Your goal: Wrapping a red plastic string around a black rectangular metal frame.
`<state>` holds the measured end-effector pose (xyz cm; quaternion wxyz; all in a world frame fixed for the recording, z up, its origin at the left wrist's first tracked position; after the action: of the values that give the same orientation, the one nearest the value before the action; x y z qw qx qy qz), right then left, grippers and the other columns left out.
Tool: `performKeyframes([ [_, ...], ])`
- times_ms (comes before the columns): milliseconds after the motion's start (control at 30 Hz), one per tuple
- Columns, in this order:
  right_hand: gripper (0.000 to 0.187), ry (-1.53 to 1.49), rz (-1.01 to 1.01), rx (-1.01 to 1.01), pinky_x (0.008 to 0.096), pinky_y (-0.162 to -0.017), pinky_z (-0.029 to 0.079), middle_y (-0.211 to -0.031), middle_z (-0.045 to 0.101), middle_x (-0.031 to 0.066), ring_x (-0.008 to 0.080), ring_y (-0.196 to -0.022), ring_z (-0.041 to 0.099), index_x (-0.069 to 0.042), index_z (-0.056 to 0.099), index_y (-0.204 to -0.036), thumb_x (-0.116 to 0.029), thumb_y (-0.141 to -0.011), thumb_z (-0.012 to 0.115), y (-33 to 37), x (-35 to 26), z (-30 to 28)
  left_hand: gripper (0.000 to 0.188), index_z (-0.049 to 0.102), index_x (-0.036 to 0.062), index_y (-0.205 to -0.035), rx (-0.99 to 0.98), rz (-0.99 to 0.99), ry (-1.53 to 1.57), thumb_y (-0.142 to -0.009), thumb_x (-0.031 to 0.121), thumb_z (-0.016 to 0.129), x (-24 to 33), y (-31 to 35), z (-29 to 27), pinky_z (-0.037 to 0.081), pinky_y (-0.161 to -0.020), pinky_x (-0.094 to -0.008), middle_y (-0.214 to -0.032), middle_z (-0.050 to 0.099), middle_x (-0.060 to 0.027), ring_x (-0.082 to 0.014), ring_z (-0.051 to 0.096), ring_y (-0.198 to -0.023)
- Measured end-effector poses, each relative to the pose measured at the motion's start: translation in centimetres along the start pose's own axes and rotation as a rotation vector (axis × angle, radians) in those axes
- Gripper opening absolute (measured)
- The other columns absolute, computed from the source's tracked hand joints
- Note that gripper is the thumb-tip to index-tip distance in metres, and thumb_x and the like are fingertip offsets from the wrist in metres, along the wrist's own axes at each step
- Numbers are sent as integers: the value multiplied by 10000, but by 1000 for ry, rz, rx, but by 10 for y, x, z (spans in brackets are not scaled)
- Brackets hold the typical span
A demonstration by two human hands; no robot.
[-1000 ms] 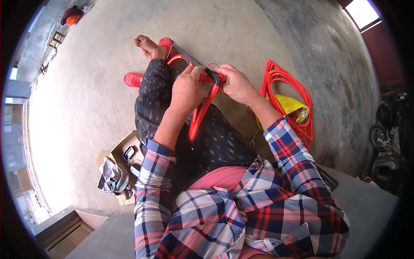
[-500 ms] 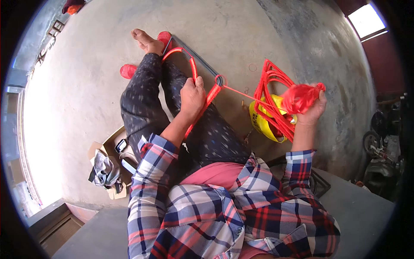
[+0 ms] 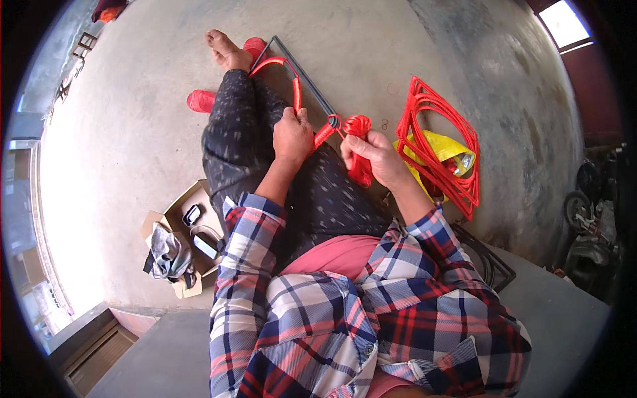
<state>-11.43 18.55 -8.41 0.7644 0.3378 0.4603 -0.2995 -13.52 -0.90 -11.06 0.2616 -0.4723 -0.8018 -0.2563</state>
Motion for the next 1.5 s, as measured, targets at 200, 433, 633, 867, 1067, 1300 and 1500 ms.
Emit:
performKeyframes([
  [200, 237, -2, 38, -17, 219, -477, 306, -624, 431, -83, 19, -528, 380, -118, 550, -775, -275, -942, 609, 22, -14, 37, 361, 578, -11, -966, 24, -7, 11, -964, 341, 497, -1, -3, -1, 472, -749, -500, -860, 640, -279, -474, 606, -892],
  [433, 216, -310, -63, -55, 254, -570, 389, -756, 497, 17, 108, -640, 472, -48, 538, -905, -263, -906, 559, 26, -56, 33, 366, 545, -3, -1137, 395, 677, 0, -790, 97, 598, 22, 30, -28, 423, -919, -470, -1045, 606, -229, -416, 543, -1022],
  [633, 225, -13, -287, -322, 321, -678, 451, -879, 538, 98, 187, -796, 542, 19, 559, -950, -135, -807, 641, 41, -103, 18, 282, 603, 17, -984, 5, 596, 140, -735, 122, 682, 63, 65, -52, 418, -923, -444, -907, 625, -140, -333, 564, -934],
  [867, 284, 1275, -392, 234, 396, -753, 488, -967, 607, 133, 332, -831, 609, -53, 649, -1030, -25, -749, 617, -45, -35, 1, 421, 568, 4, -850, -410, -116, 588, -1003, 383, 469, 32, 4, -40, 399, -476, -264, -591, 517, -19, -106, 482, -518],
  [1067, 374, 791, -473, 250, 387, -809, 517, -1053, 612, 156, 334, -902, 636, -44, 645, -1125, 1, -754, 653, -61, -16, 19, 388, 598, -26, -805, -23, 249, 59, -952, 315, 488, 27, -4, -50, 487, -615, -357, -660, 576, -200, -178, 585, -611],
  [1300, 313, 694, -690, 314, 367, -951, 488, -1146, 608, 98, 242, -1062, 610, -20, 619, -1121, -81, -829, 713, -35, -45, 16, 187, 608, 2, -757, -403, -54, 959, -870, 133, 534, 66, 20, -73, 352, -466, -264, -608, 500, 11, -88, 426, -503],
  [1500, 334, -668, -490, 212, 470, -1057, 382, -1131, 635, 102, 268, -1115, 585, -65, 578, -1166, -329, -963, 555, 5, -74, -72, 275, 585, 39, -836, -292, -58, 759, -969, 255, 477, 24, 11, -43, 425, -578, -260, -753, 578, -43, -122, 523, -598],
])
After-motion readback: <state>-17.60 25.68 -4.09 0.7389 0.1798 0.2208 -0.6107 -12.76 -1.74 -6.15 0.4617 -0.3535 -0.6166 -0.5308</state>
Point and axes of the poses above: each hand's wrist, its own y-axis away from the middle knuckle, its own z-axis out of the palm, x = y × z, the point moved 2 cm from there along -y, towards the middle knuckle
